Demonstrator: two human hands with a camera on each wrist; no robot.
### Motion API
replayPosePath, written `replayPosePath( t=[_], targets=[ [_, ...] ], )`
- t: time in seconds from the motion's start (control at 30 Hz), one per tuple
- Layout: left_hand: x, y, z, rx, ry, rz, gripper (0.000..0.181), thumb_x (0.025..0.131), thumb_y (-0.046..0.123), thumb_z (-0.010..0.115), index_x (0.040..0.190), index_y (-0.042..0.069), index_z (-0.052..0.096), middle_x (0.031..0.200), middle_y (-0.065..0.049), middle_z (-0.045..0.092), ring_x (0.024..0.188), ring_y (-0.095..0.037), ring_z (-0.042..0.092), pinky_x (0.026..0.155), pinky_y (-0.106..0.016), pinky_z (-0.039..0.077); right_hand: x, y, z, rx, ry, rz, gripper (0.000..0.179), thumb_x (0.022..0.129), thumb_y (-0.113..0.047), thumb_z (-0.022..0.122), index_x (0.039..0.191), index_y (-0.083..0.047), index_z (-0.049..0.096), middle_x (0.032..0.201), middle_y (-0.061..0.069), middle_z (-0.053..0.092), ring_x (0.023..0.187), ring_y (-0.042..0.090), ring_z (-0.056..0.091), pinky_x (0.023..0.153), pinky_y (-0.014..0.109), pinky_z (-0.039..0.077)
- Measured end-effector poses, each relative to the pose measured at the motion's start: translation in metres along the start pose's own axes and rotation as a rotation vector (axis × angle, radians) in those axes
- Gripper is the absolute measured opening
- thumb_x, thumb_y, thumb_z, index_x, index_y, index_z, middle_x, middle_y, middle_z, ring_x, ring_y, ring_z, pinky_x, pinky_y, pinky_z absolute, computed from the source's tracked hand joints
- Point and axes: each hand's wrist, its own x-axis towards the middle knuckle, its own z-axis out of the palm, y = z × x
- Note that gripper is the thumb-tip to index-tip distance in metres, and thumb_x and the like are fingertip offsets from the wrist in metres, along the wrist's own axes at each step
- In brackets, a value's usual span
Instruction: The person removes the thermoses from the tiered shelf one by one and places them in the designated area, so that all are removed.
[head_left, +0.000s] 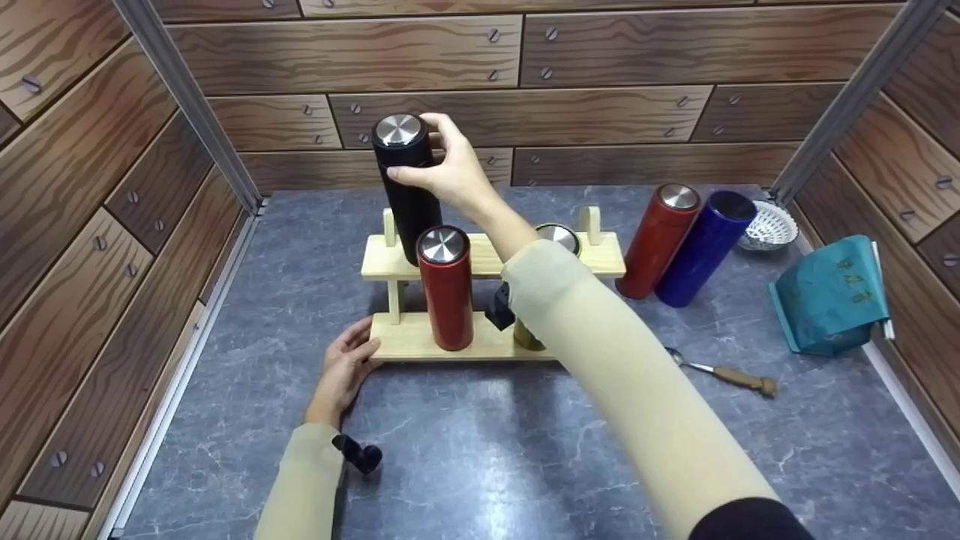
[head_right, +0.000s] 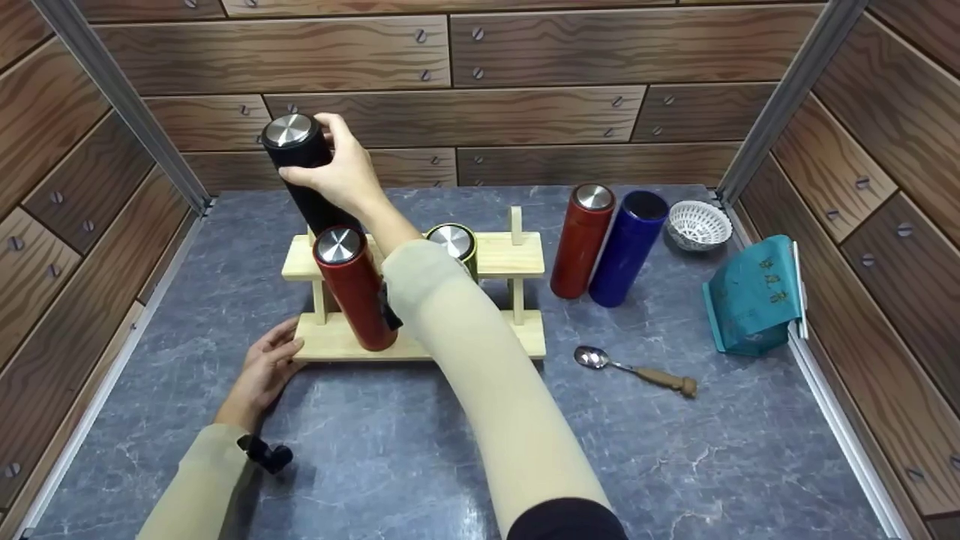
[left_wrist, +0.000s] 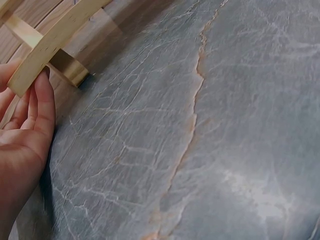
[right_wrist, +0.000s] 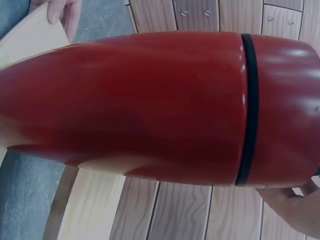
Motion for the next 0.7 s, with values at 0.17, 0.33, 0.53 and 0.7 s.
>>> replayPosePath(
  t=[0.17,0.33,0.53,0.7],
  targets=[
    [0.000,-0.001,-0.001,-0.020,-0.002,0.003,0.052,0.084,-0.004,0.062,0.134,0.003,0.046,0.125,-0.014,0.049,0.090,-0.019,0.059,0.067,-0.028,0.052,-0.003,-0.008,-0.004,0.001,0.000,-0.005,0.064,0.067,-0.014,0.083,0.122,-0.014,0.050,0.108,0.009,0.056,0.097,0.021,0.057,0.080,0.033,0.048],
    [0.001,0.001,0.000,-0.025,-0.004,0.016,0.052,0.084,-0.005,0.061,0.134,0.003,0.046,0.123,-0.014,0.051,0.088,-0.019,0.060,0.067,-0.028,0.052,-0.007,-0.022,-0.011,0.011,0.002,-0.014,0.065,0.067,-0.013,0.083,0.122,-0.012,0.051,0.108,0.010,0.056,0.096,0.023,0.058,0.080,0.033,0.048],
    [0.000,-0.001,-0.001,-0.010,-0.003,-0.002,0.052,0.084,-0.003,0.063,0.133,0.004,0.047,0.124,-0.014,0.051,0.089,-0.020,0.060,0.067,-0.028,0.052,-0.012,-0.021,-0.025,0.003,0.023,-0.034,0.066,0.067,-0.014,0.084,0.123,-0.012,0.050,0.110,0.010,0.055,0.095,0.024,0.059,0.081,0.035,0.049],
    [0.001,0.000,-0.001,0.020,-0.002,-0.001,0.054,0.084,0.000,0.065,0.134,0.005,0.046,0.127,-0.013,0.050,0.092,-0.020,0.060,0.066,-0.028,0.051,-0.017,-0.025,-0.039,0.002,0.031,-0.024,0.066,0.067,-0.015,0.084,0.123,-0.015,0.051,0.111,0.009,0.055,0.097,0.024,0.057,0.082,0.036,0.048]
  ],
)
